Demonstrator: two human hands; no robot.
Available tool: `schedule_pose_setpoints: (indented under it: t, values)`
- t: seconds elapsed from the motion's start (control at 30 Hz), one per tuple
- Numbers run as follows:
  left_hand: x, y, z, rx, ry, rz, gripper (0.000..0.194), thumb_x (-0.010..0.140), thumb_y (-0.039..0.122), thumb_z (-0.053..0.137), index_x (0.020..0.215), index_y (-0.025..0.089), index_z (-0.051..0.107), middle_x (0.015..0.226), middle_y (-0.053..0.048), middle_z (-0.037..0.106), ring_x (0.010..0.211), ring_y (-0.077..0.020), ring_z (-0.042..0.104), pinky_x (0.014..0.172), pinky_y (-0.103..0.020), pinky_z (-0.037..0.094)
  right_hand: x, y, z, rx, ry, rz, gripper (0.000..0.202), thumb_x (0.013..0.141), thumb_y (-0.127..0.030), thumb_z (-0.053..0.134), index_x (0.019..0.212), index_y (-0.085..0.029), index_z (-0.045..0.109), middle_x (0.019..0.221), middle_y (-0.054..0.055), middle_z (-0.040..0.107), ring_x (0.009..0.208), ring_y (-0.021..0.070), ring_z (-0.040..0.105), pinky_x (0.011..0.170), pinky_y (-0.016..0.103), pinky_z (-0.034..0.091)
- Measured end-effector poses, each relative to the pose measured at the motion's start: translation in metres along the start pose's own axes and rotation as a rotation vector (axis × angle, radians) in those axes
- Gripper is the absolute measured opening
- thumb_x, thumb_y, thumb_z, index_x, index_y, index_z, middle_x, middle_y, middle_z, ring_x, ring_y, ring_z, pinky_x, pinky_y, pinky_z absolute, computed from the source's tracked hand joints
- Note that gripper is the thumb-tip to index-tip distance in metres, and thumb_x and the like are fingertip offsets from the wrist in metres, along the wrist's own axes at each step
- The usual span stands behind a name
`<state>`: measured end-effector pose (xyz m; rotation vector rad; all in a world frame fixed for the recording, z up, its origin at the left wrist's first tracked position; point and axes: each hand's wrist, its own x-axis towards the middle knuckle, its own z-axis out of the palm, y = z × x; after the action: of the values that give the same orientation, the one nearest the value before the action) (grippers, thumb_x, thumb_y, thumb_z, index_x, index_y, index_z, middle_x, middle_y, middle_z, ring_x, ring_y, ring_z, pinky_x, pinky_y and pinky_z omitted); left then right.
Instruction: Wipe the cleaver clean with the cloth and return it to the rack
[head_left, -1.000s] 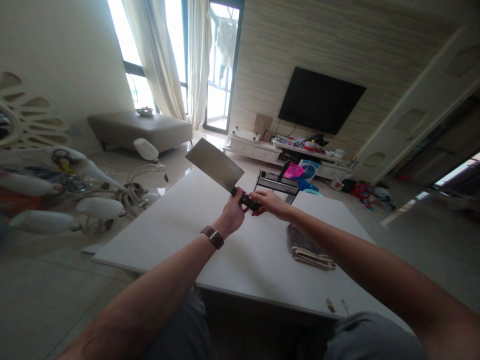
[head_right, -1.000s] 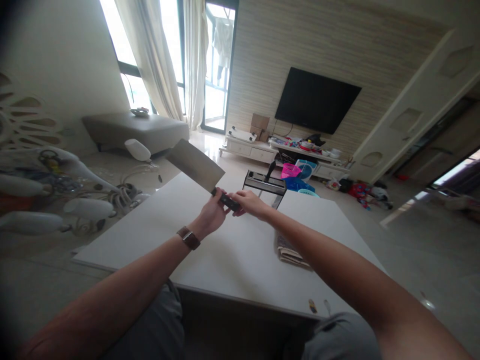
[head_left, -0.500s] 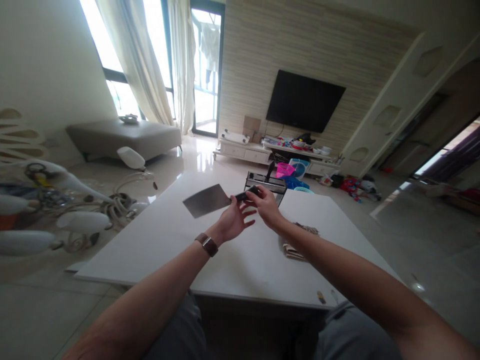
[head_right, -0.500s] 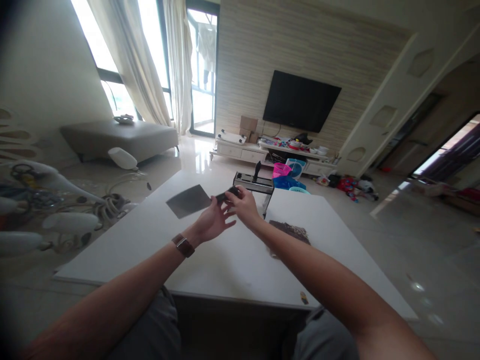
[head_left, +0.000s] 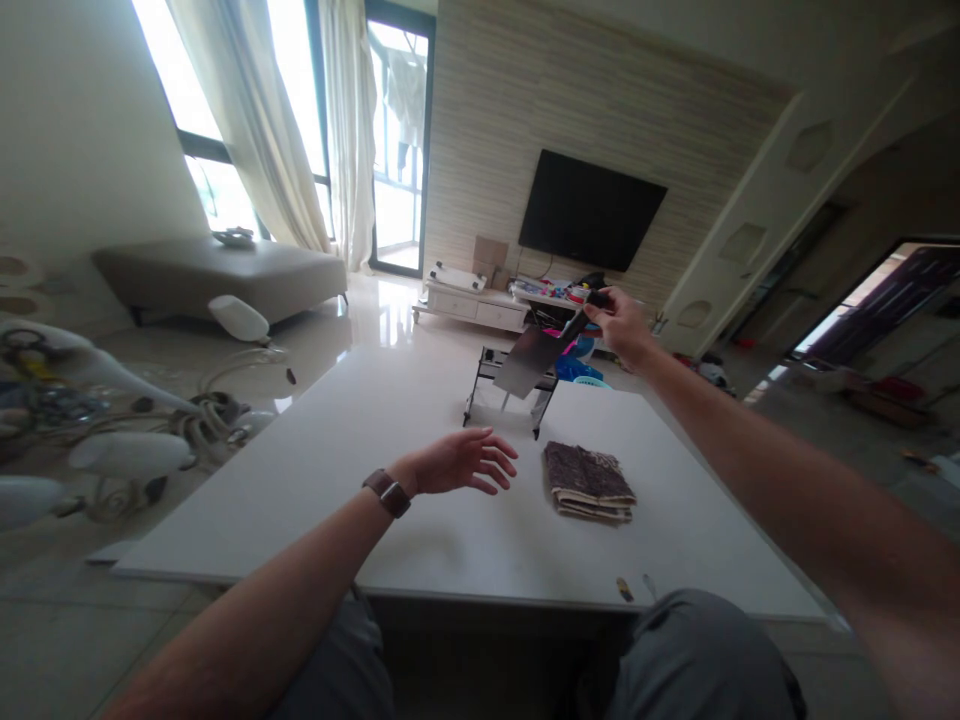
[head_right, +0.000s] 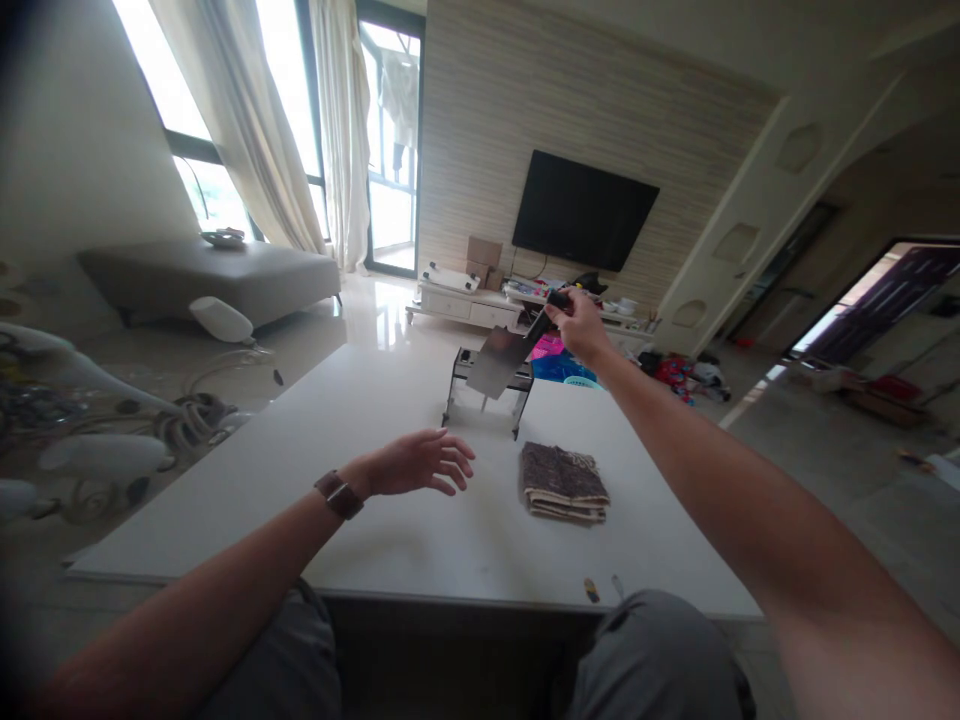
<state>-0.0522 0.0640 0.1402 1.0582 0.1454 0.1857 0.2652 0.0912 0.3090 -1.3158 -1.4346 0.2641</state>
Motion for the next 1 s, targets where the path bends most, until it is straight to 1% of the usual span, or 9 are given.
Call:
schedule_pose_setpoints:
  t: [0.1, 0.23, 0.4, 0.53, 0.63, 0.7, 0.77, 0.9, 1.0]
  values:
    - [0.001, -0.001, -0.004, -0.001, 0.01, 0.019, 0.042, 0.093, 0.052, 0.055, 0.105, 0.018, 0.074, 0.11, -0.014, 0.071, 0.099, -0.0267, 0.068, 0.088, -0.039, 0.05, 0.025, 0.0, -0.02, -0.027, -0.008, -0.022, 0.027, 0.078, -0.03, 0.074, 0.095, -0.023, 0.054, 0.094, 0.002, 0.065, 0.089, 0.0233, 0.069, 0.074, 0.044, 0.064]
    - [0.002, -0.002, -0.005, 0.01, 0.014, 0.027, 0.04, 0.094, 0.049, 0.054, 0.107, 0.017, 0.074, 0.109, -0.014, 0.07, 0.098, -0.026, 0.067, 0.087, -0.038, 0.05, 0.043, 0.005, -0.035, -0.022, 0.007, -0.016, 0.024, 0.08, -0.026, 0.073, 0.094, -0.023, 0.053, 0.091, 0.0, 0.064, 0.089, 0.0218, 0.069, 0.079, 0.047, 0.063]
    - [0.003, -0.002, -0.007, 0.01, 0.051, 0.038, 0.038, 0.091, 0.049, 0.058, 0.105, 0.017, 0.074, 0.106, -0.013, 0.07, 0.096, -0.0257, 0.067, 0.088, -0.038, 0.05, 0.05, 0.017, -0.044, 0.006, 0.029, -0.049, 0.023, 0.081, -0.025, 0.072, 0.093, -0.024, 0.053, 0.092, 0.0, 0.062, 0.092, 0.0225, 0.068, 0.083, 0.05, 0.063]
    - [0.003, -0.001, -0.008, 0.007, 0.073, 0.056, 0.037, 0.091, 0.047, 0.059, 0.105, 0.017, 0.074, 0.105, -0.013, 0.071, 0.095, -0.0259, 0.067, 0.088, -0.039, 0.05, 0.051, 0.028, -0.048, -0.001, 0.028, -0.014, 0.025, 0.08, -0.024, 0.073, 0.094, -0.024, 0.053, 0.096, 0.001, 0.062, 0.094, 0.0233, 0.067, 0.083, 0.052, 0.062]
    - [0.003, -0.001, -0.008, 0.019, 0.077, 0.061, 0.037, 0.091, 0.047, 0.058, 0.106, 0.017, 0.074, 0.105, -0.013, 0.071, 0.095, -0.0255, 0.068, 0.087, -0.038, 0.05, 0.053, 0.035, -0.048, -0.033, 0.03, 0.005, 0.027, 0.078, -0.024, 0.075, 0.095, -0.024, 0.054, 0.096, 0.001, 0.062, 0.092, 0.0229, 0.067, 0.08, 0.049, 0.063]
    - [0.003, -0.001, -0.008, 0.027, 0.076, 0.056, 0.037, 0.091, 0.047, 0.058, 0.106, 0.017, 0.073, 0.104, -0.013, 0.07, 0.094, -0.0251, 0.068, 0.087, -0.037, 0.05, 0.053, 0.041, -0.044, -0.065, 0.028, 0.037, 0.026, 0.078, -0.022, 0.073, 0.095, -0.023, 0.053, 0.094, 0.001, 0.061, 0.089, 0.0219, 0.066, 0.077, 0.046, 0.063]
    - [0.003, -0.001, -0.008, 0.037, 0.081, 0.05, 0.037, 0.09, 0.047, 0.059, 0.106, 0.017, 0.073, 0.103, -0.013, 0.07, 0.093, -0.0248, 0.067, 0.086, -0.036, 0.05, 0.054, 0.049, -0.034, -0.15, 0.01, 0.075, 0.023, 0.08, -0.021, 0.07, 0.095, -0.023, 0.053, 0.093, 0.001, 0.061, 0.087, 0.0206, 0.066, 0.076, 0.043, 0.062]
    - [0.004, -0.002, -0.01, 0.061, 0.098, 0.042, 0.037, 0.09, 0.048, 0.059, 0.106, 0.017, 0.073, 0.103, -0.013, 0.07, 0.093, -0.0249, 0.067, 0.086, -0.036, 0.05, 0.05, 0.07, -0.004, -0.418, -0.076, 0.096, 0.019, 0.083, -0.02, 0.066, 0.098, -0.022, 0.055, 0.089, 0.0, 0.062, 0.083, 0.0186, 0.064, 0.081, 0.04, 0.058]
    - [0.004, -0.003, -0.011, 0.091, 0.117, 0.034, 0.037, 0.09, 0.05, 0.061, 0.105, 0.018, 0.073, 0.102, -0.012, 0.071, 0.092, -0.0243, 0.067, 0.085, -0.036, 0.05, 0.045, 0.09, 0.019, -0.463, -0.13, 0.106, 0.017, 0.082, -0.017, 0.066, 0.096, -0.02, 0.057, 0.083, -0.001, 0.062, 0.078, 0.0175, 0.06, 0.082, 0.037, 0.055]
